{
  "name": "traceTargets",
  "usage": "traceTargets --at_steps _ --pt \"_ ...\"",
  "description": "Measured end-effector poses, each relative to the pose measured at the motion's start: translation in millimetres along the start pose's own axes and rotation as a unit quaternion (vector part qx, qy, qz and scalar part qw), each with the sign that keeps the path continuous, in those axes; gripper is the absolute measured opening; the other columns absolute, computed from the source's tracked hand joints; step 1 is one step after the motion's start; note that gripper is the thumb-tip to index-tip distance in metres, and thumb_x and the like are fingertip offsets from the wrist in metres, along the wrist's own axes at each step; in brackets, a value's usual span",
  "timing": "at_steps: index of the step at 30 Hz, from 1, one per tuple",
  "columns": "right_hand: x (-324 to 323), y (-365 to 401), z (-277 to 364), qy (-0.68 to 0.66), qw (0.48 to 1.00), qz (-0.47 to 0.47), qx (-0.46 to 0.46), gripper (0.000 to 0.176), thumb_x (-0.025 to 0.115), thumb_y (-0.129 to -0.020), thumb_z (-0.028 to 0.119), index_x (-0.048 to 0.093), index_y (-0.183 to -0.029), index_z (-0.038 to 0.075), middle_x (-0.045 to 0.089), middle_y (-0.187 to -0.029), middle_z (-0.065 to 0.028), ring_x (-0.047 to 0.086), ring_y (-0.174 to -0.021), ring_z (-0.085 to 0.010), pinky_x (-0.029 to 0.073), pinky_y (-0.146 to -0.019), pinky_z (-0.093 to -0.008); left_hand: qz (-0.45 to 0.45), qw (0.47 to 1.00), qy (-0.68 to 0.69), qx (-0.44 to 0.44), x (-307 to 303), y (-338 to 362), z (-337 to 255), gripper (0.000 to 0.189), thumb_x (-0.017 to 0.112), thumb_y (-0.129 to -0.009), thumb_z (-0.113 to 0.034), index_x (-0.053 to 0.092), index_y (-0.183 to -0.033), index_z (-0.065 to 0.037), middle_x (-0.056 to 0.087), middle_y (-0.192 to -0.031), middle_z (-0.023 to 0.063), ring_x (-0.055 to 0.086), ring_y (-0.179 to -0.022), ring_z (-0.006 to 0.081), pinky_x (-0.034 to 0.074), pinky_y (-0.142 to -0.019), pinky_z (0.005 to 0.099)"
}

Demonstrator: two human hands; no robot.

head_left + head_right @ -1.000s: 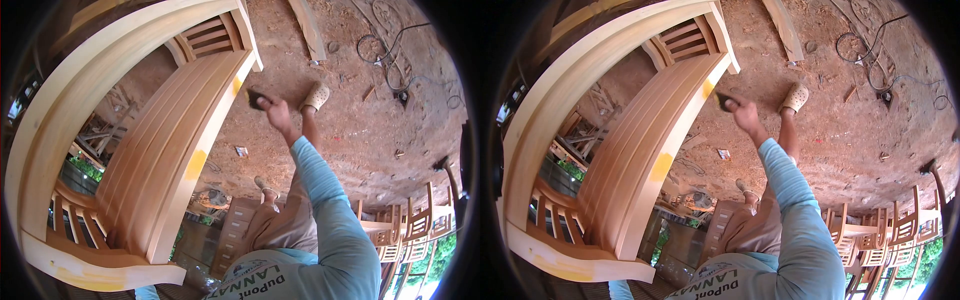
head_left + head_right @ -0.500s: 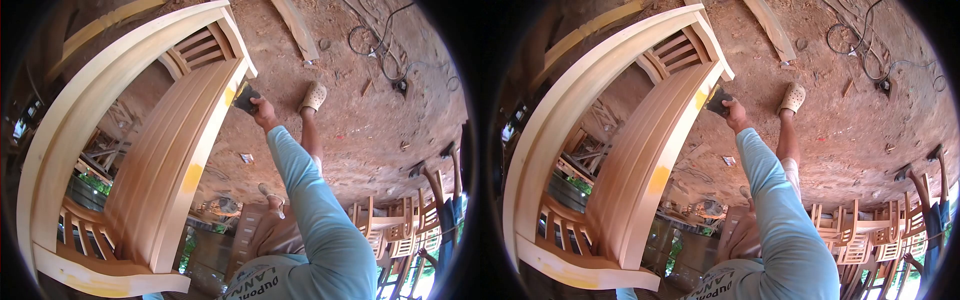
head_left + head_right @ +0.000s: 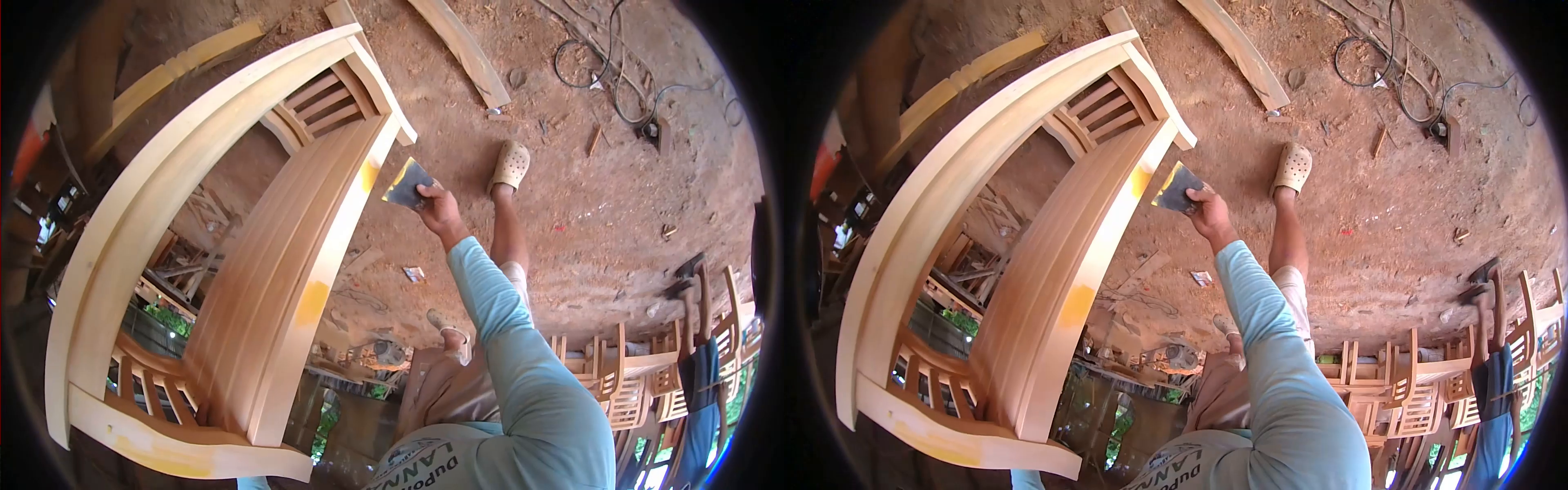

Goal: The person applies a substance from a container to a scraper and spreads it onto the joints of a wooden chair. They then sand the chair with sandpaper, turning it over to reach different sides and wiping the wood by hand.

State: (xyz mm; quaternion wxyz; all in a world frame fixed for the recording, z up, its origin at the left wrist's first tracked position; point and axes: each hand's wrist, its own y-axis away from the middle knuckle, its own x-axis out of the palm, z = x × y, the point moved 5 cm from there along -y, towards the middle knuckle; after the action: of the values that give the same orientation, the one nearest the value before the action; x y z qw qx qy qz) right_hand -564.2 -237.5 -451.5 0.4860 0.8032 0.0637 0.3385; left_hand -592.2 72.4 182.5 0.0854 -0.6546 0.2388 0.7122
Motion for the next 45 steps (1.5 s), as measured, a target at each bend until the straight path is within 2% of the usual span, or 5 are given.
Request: traceTargets --at_steps 20,22,26,34,45 --pt "13.3 114.0 106.4 0.214 0.977 -0.013 -0.017 0.025 0.059 -0.087 0.001 0.064 -0.112 0.002 0.070 -0.104 -0.0081 0.070 -0.095 -0.0246 0.058 -0.087 -0.0396 -0.048 0.961 0.264 0.071 -3.8 10.4 82.1 0.049 0.042 -0.111 -0.037 0.047 -0.144 -0.001 0.060 -0.132 0.0139 0.061 -0.119 0.0240 0.051 -0.103 0.0373" --pt "25.2 135.4 115.0 0.232 0.972 -0.034 -0.033 0.023 0.060 -0.087 0.002 0.064 -0.110 0.004 0.070 -0.102 -0.0066 0.069 -0.093 -0.0231 0.058 -0.084 -0.0386 -0.089 0.975 0.076 0.187 -3.1 20.0 7.1 0.048 0.043 -0.111 -0.038 0.048 -0.142 -0.001 0.062 -0.127 0.0113 0.060 -0.116 0.0210 0.051 -0.101 0.0365" --pt "23.6 155.5 128.7 0.254 0.966 -0.033 -0.038 0.022 0.062 -0.086 0.004 0.064 -0.107 0.007 0.069 -0.097 -0.0038 0.068 -0.087 -0.0204 0.058 -0.080 -0.0364 -0.021 0.942 0.324 0.085 3.8 22.0 -8.8 0.048 0.028 -0.115 -0.036 0.057 -0.129 0.001 0.063 -0.120 0.0106 0.061 -0.108 0.0199 0.051 -0.095 0.0361" --pt "23.3 208.2 155.8 0.266 0.960 -0.040 -0.081 0.023 0.061 -0.087 0.003 0.063 -0.110 -0.002 0.069 -0.101 -0.0124 0.069 -0.096 -0.0313 0.057 -0.094 -0.0449 -0.131 0.970 0.042 0.202 0.0 16.7 -9.5 0.036 0.038 -0.110 -0.022 0.062 -0.107 0.005 0.062 -0.102 0.0204 0.056 -0.097 0.0362 0.043 -0.091 0.0488" --pt "51.3 278.9 158.6 0.315 0.942 -0.036 -0.112 0.017 0.062 -0.087 0.005 0.064 -0.104 0.002 0.069 -0.095 -0.0103 0.069 -0.087 -0.0282 0.059 -0.083 -0.0432 -0.171 0.967 0.086 0.170 -4.0 12.2 -17.9 0.050 0.037 -0.109 -0.029 0.062 -0.084 0.006 0.062 -0.083 0.0250 0.052 -0.089 0.0444 0.036 -0.092 0.0536"
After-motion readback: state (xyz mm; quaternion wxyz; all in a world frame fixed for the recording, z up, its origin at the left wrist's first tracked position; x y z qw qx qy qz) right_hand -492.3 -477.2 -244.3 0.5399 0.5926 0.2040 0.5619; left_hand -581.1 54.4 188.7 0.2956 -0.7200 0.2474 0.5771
